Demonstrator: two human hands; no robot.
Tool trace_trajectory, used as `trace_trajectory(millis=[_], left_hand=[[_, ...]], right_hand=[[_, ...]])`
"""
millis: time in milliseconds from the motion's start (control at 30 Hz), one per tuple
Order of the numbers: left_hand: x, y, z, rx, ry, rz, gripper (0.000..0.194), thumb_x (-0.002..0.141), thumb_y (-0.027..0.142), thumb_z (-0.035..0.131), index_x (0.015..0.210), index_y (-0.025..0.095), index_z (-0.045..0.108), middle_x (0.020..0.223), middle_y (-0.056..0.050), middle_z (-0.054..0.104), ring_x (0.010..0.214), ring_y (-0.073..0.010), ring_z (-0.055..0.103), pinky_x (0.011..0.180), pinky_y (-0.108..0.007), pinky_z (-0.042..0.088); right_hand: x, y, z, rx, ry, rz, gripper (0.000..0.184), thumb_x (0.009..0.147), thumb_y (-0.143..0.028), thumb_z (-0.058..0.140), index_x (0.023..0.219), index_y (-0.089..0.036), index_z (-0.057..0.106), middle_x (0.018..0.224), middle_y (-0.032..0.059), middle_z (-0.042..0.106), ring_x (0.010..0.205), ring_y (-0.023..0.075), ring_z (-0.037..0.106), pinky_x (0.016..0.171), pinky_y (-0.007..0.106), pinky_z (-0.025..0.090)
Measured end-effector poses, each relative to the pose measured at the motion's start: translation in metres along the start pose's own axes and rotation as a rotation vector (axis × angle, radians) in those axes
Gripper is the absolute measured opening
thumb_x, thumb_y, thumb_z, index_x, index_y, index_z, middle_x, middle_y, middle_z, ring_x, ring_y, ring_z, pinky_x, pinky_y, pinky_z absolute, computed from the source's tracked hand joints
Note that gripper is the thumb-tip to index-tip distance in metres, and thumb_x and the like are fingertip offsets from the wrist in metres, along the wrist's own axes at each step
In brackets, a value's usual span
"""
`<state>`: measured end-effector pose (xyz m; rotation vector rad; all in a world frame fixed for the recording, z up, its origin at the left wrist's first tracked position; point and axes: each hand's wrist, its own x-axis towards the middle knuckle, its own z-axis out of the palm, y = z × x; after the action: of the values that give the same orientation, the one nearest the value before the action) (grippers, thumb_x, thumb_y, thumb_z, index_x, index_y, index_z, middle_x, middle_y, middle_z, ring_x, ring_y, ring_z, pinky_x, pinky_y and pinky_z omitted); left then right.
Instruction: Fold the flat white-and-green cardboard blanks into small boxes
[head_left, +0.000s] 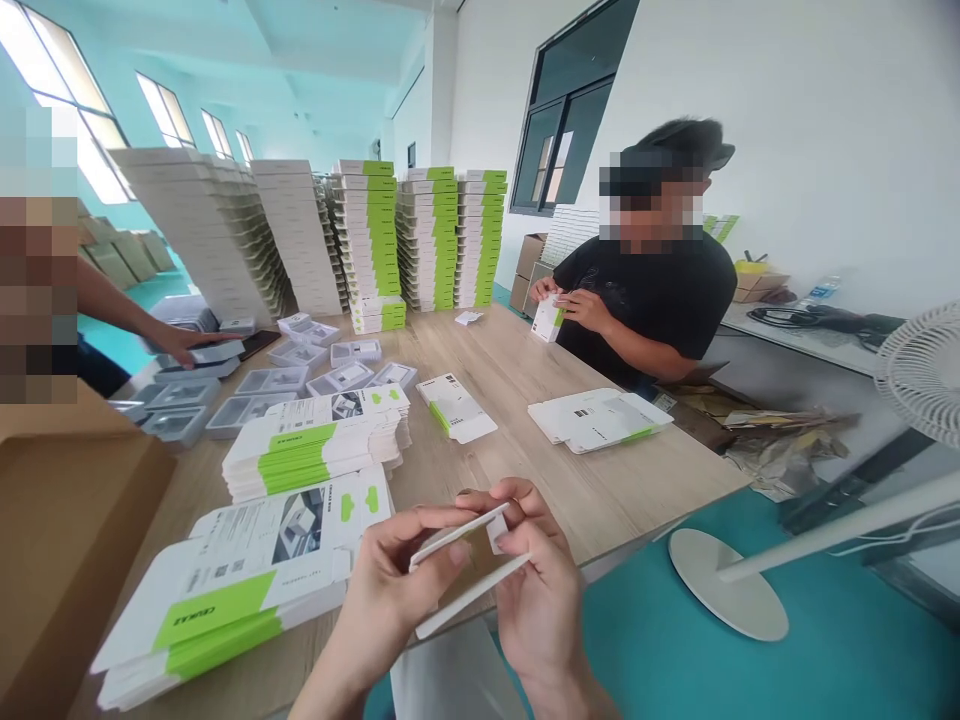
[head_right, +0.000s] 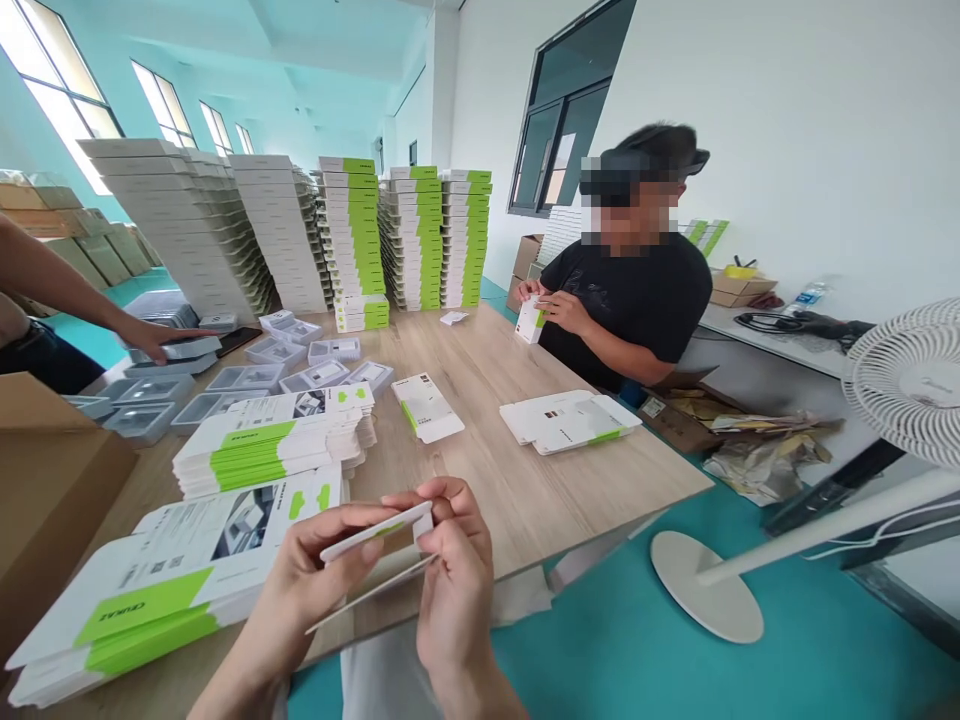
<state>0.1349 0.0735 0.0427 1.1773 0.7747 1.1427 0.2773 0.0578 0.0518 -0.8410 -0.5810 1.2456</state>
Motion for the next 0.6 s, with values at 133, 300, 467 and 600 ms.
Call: trace_trajectory(millis=[133, 300, 467, 600], left_hand=[[-0.008, -0.017, -0.005, -0.093, 0.068, 0.283, 0.031, 0.087, 0.048, 0.079, 0.11, 0.028, 0.084, 0.114, -0.005, 0.081, 0.114, -0.0265, 0.069, 0.099, -0.031, 0.054], [-0.006, -0.028, 0.002, -0.279, 0.432, 0.327, 0.011, 0.091, 0.026, 0.078, 0.085, 0.029, 0.069, 0.115, 0.004, 0.076, 0.105, -0.0152, 0.064, 0.085, -0.019, 0.05], [-0.004, -0.029, 0.005, -0.124, 0.44, 0.312, 0.017, 0.096, 0.033, 0.068, 0.081, 0.027, 0.076, 0.101, 0.0, 0.073, 0.113, -0.0208, 0.059, 0.091, -0.021, 0.046], [-0.002, -0.031, 0.01, -0.08, 0.432, 0.371, 0.036, 0.092, 0.061, 0.07, 0.086, 0.027, 0.077, 0.099, 0.0, 0.072, 0.095, -0.0192, 0.06, 0.08, -0.021, 0.047]], right_hand=[[0.0, -0.003, 0.006, 0.05, 0.035, 0.029, 0.027, 0.06, -0.022, 0.065, 0.085, -0.028, 0.059, 0.08, -0.0007, 0.08, 0.076, 0.0262, 0.071, 0.067, 0.038, 0.054], [0.005, 0.003, 0.003, 0.03, -0.035, 0.022, 0.015, 0.066, -0.022, 0.068, 0.072, -0.027, 0.055, 0.091, 0.0021, 0.082, 0.087, 0.0286, 0.073, 0.069, 0.037, 0.054], [0.009, 0.017, -0.002, -0.024, -0.045, -0.088, 0.004, 0.087, -0.032, 0.064, 0.086, -0.028, 0.065, 0.11, 0.0038, 0.081, 0.103, 0.0273, 0.071, 0.076, 0.035, 0.053], [0.004, 0.021, 0.005, -0.099, -0.013, -0.172, 0.036, 0.096, -0.062, 0.058, 0.086, -0.028, 0.063, 0.119, 0.0054, 0.077, 0.107, 0.0282, 0.068, 0.076, 0.035, 0.051]])
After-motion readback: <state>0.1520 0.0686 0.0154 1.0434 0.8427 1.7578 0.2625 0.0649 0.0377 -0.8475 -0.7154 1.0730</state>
